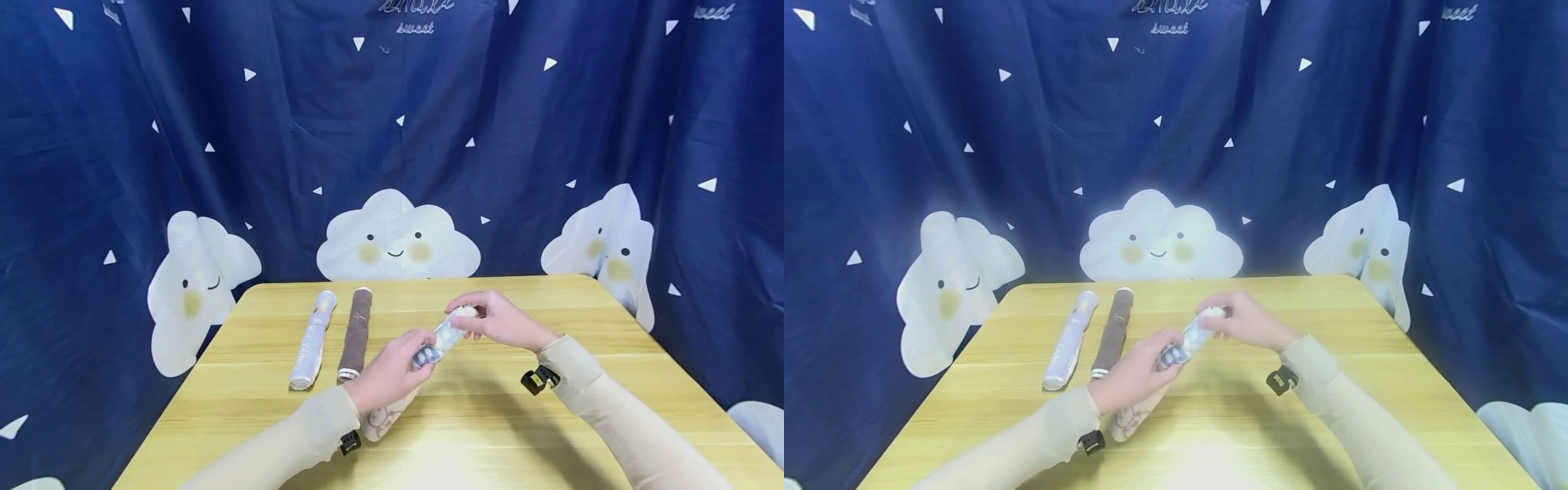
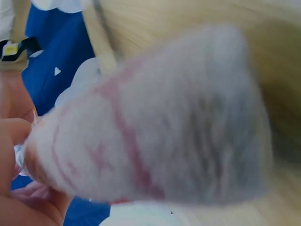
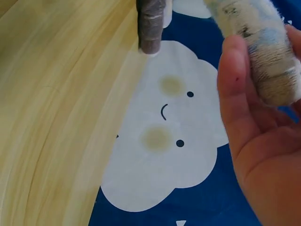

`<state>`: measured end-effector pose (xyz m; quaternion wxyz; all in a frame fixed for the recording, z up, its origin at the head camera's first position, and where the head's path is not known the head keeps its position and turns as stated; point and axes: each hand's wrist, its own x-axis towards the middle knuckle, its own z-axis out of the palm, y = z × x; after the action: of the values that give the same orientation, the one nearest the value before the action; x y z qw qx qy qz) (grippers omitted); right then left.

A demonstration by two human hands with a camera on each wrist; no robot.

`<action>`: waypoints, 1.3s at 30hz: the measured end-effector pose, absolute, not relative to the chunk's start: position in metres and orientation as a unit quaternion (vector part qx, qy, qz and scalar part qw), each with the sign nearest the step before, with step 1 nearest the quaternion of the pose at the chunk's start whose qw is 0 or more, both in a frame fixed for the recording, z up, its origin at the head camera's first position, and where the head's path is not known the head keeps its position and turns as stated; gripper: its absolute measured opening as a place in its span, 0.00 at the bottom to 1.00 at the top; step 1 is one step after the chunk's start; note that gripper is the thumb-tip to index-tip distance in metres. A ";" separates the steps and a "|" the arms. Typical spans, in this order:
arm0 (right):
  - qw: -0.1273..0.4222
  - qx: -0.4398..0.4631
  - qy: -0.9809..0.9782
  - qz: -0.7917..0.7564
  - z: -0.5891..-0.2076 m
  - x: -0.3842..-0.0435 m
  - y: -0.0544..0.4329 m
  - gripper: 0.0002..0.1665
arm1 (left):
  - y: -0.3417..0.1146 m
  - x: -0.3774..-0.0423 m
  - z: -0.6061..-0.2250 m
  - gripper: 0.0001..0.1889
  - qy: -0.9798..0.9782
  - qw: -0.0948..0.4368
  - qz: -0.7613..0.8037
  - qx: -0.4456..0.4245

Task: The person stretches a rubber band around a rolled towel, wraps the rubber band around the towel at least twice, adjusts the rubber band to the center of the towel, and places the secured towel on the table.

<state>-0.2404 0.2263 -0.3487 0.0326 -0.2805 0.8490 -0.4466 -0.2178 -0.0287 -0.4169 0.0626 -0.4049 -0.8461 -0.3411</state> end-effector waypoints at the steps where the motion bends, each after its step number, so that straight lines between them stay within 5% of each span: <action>1: 0.034 -0.283 0.845 -0.453 -0.348 -0.240 0.226 0.15 | -0.030 -0.218 -0.415 0.16 -0.840 0.049 -0.361 -0.402; 9: 0.048 -0.318 0.805 -0.499 -0.346 -0.238 0.229 0.19 | -0.036 -0.217 -0.412 0.21 -0.820 0.037 -0.398 -0.409; 16: 0.008 -0.288 0.825 -0.485 -0.346 -0.235 0.228 0.14 | -0.036 -0.217 -0.419 0.19 -0.791 0.187 -0.294 -0.502; 20: -0.004 -0.274 0.840 -0.468 -0.343 -0.239 0.221 0.13 | -0.037 -0.216 -0.417 0.17 -0.800 0.230 -0.247 -0.495; 33: -0.002 -0.266 0.854 -0.447 -0.342 -0.245 0.218 0.11 | -0.029 -0.219 -0.413 0.03 -0.838 0.184 -0.211 -0.469; 39: 0.023 -0.256 0.835 -0.487 -0.345 -0.247 0.227 0.13 | -0.034 -0.217 -0.415 0.12 -0.815 0.169 -0.270 -0.484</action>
<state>-0.2473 0.2270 -0.3454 0.0230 -0.2558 0.8350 -0.4867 -0.2168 -0.0343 -0.4146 0.1691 -0.4845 -0.8147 -0.2701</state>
